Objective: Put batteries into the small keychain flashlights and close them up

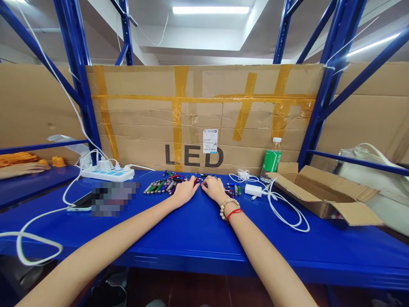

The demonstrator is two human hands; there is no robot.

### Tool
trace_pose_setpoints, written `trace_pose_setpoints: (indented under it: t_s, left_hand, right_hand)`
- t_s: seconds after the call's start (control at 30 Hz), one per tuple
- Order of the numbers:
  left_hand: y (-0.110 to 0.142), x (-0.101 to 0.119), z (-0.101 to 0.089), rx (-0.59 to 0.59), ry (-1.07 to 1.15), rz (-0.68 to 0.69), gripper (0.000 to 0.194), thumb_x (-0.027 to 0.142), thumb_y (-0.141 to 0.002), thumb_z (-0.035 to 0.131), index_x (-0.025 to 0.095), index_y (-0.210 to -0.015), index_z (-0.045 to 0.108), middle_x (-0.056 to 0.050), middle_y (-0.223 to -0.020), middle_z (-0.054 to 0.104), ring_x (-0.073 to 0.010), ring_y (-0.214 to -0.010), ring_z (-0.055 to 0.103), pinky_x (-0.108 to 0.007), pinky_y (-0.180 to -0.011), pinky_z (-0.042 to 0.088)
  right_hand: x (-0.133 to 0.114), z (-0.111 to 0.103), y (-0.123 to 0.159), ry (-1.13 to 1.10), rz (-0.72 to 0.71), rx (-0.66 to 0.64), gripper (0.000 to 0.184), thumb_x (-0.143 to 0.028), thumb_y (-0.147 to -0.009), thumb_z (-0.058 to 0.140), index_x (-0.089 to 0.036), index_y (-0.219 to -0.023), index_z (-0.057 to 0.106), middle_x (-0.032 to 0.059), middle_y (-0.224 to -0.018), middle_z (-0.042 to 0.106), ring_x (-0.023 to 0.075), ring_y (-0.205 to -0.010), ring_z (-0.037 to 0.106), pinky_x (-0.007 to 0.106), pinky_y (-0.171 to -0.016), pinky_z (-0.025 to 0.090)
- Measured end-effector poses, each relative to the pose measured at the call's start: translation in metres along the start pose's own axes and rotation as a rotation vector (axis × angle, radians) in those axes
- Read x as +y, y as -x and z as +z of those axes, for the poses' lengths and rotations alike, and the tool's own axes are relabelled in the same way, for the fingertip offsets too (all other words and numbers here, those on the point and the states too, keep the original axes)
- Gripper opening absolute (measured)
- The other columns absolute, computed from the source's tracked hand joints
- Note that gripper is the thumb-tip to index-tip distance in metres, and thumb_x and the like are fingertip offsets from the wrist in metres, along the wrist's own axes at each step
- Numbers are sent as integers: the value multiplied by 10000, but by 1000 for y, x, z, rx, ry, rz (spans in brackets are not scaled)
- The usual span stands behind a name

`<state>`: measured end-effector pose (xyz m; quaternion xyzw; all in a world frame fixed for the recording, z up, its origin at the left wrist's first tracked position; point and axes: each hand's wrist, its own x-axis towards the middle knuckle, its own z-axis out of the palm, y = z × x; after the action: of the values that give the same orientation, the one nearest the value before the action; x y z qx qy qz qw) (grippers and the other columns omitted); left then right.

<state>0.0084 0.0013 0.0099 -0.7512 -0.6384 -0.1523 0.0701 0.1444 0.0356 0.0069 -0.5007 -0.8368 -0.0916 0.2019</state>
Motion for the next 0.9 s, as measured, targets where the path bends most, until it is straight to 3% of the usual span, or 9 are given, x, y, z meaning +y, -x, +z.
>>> trace_pose_setpoints:
  t_s: [0.17,0.47,0.67,0.9]
  left_hand:
    - [0,-1,1,-3,6,2,289,355,-932,288,163,-1123,389,-117,-974,660,-236,-923,634,-334,-754,464]
    - [1,1,-1,-2,2,9,275,340,-929,289,172,-1110,409,-111,-983,659,-233,-931,630,-332,-756,465]
    - [1,0,-2,-13,10,16,279,327,-929,289,172,-1131,402,-111,-1020,649,-236,-944,626,-341,-770,463]
    - [0,-1,0,-8,18,19,289,325,-936,258,163,-1125,403,-110,-995,655,-238,-927,632,-344,-756,468]
  right_hand:
    - [-2,-1,1,-48,7,70,213,-239,-865,469,-177,-825,669,52,-980,618,166,-918,565,294,-774,361]
    - [-1,-8,1,-155,-16,321,290,-278,-910,379,-175,-978,642,70,-1013,576,155,-890,575,245,-754,432]
    - [-7,-5,2,-216,-106,352,247,-276,-892,421,-199,-933,652,45,-989,581,132,-856,579,218,-737,450]
    - [-9,-4,3,-269,-118,369,221,-275,-850,462,-181,-916,652,44,-962,583,112,-745,575,199,-642,444]
